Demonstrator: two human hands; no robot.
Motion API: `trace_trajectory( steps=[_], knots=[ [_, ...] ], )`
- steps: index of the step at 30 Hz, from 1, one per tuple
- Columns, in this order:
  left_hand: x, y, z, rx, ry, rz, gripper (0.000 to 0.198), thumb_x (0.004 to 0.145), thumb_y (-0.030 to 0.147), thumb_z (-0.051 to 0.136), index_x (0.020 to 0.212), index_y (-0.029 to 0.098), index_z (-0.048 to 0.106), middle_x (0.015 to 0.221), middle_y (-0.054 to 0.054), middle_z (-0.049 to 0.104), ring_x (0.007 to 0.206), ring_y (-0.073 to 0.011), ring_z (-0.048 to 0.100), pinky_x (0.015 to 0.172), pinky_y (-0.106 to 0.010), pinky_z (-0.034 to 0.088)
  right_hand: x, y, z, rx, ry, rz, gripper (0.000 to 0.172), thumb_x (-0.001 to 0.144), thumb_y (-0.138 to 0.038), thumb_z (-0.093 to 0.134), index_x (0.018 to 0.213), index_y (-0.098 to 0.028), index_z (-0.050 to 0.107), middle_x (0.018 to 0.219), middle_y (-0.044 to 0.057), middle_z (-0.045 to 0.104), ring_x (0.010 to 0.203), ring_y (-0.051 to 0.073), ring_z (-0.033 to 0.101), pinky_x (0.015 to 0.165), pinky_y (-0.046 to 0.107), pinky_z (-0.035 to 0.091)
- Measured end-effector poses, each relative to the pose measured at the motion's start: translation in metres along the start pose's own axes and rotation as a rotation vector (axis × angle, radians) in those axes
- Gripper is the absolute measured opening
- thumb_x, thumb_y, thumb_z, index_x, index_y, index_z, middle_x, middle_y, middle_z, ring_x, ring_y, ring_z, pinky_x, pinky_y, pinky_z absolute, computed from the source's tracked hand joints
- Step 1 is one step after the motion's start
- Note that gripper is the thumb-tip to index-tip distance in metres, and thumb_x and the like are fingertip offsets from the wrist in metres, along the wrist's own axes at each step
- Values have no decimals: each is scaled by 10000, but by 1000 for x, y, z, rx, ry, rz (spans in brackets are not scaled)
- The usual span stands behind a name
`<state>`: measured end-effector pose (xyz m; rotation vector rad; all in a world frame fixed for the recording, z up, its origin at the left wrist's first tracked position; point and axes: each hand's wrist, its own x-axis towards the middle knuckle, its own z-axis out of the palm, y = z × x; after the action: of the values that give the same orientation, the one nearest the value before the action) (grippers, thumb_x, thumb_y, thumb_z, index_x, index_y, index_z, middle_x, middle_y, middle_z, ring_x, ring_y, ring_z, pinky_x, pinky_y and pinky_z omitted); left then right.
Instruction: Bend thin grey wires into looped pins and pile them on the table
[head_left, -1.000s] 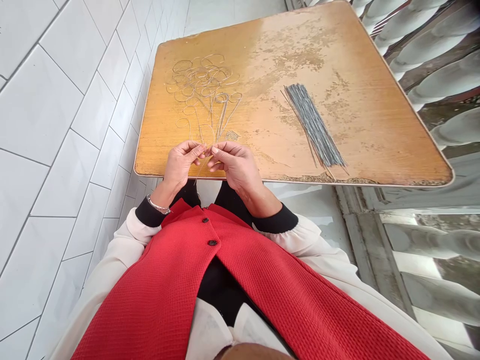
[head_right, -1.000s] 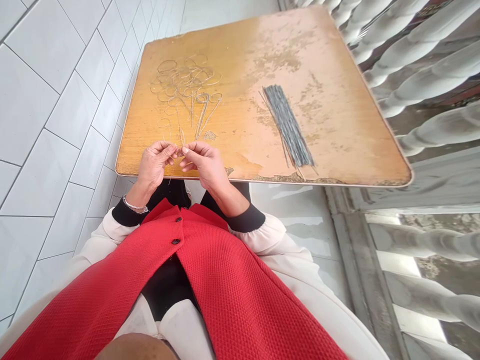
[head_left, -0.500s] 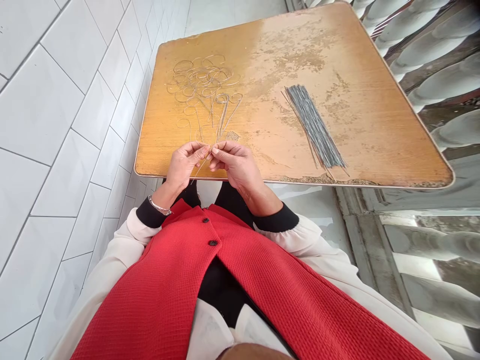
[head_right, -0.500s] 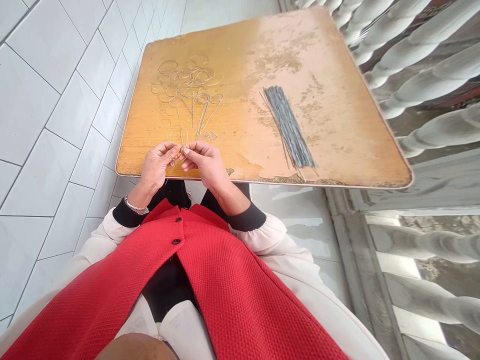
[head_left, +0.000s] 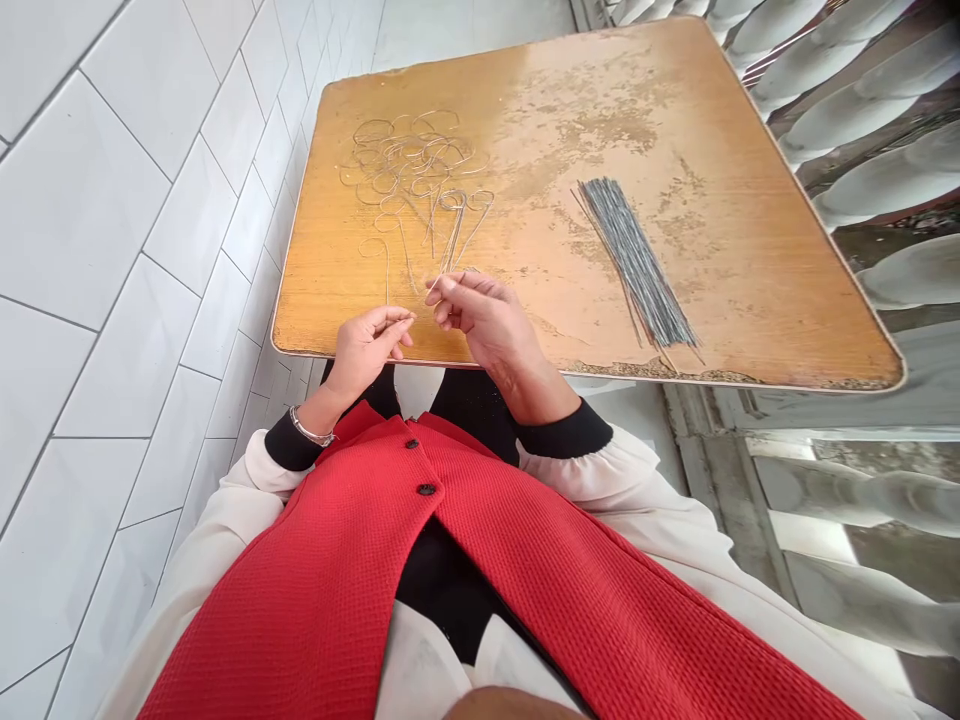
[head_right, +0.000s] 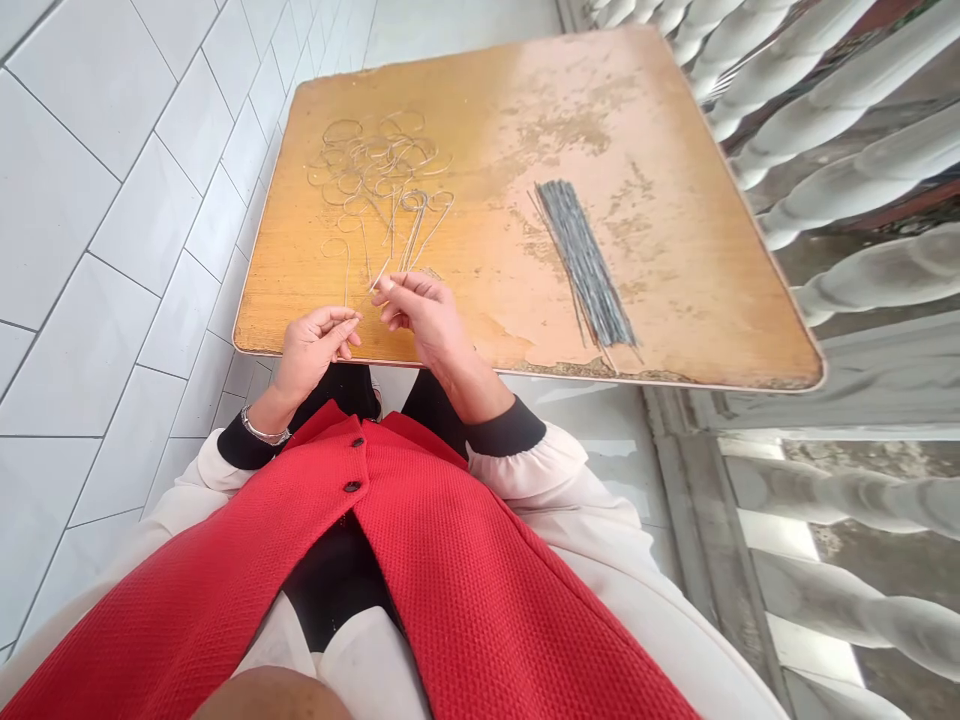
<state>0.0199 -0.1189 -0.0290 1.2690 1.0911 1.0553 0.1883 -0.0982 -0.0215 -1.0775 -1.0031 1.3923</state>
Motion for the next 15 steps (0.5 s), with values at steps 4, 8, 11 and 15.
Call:
trace_trajectory(
  steps=[4,8,11,15],
  knots=[
    [-1,-13,-3,180,69,188,68,883,187,667,918,174,724,668,60,679,457,-21,569,508,-155,467,11,-13,3,-45,14,13,408,878,-579,691,827,-175,717,771,53,712,546,78,553,462,188,407],
    [-2,-18,-6,308,79,312,105,910,220,640,952,182,728,714,48,696,478,-21,587,559,-168,481,22,-20,8,-134,3,-42,254,891,-408,731,796,-173,723,705,25,695,480,52,483,431,177,367],
    [-3,-16,-6,212,36,175,93,920,217,631,967,175,699,698,58,682,441,-18,583,511,-161,456,28,-19,10,-123,16,-64,207,870,-325,755,740,-176,691,664,4,670,472,49,499,432,175,394],
    [-6,-13,1,-30,-42,-51,93,950,235,594,1002,173,639,682,62,670,438,-32,605,413,-140,389,31,-16,12,-80,32,-50,206,882,-310,741,740,-178,673,651,-4,660,484,55,556,454,170,456]
  ],
)
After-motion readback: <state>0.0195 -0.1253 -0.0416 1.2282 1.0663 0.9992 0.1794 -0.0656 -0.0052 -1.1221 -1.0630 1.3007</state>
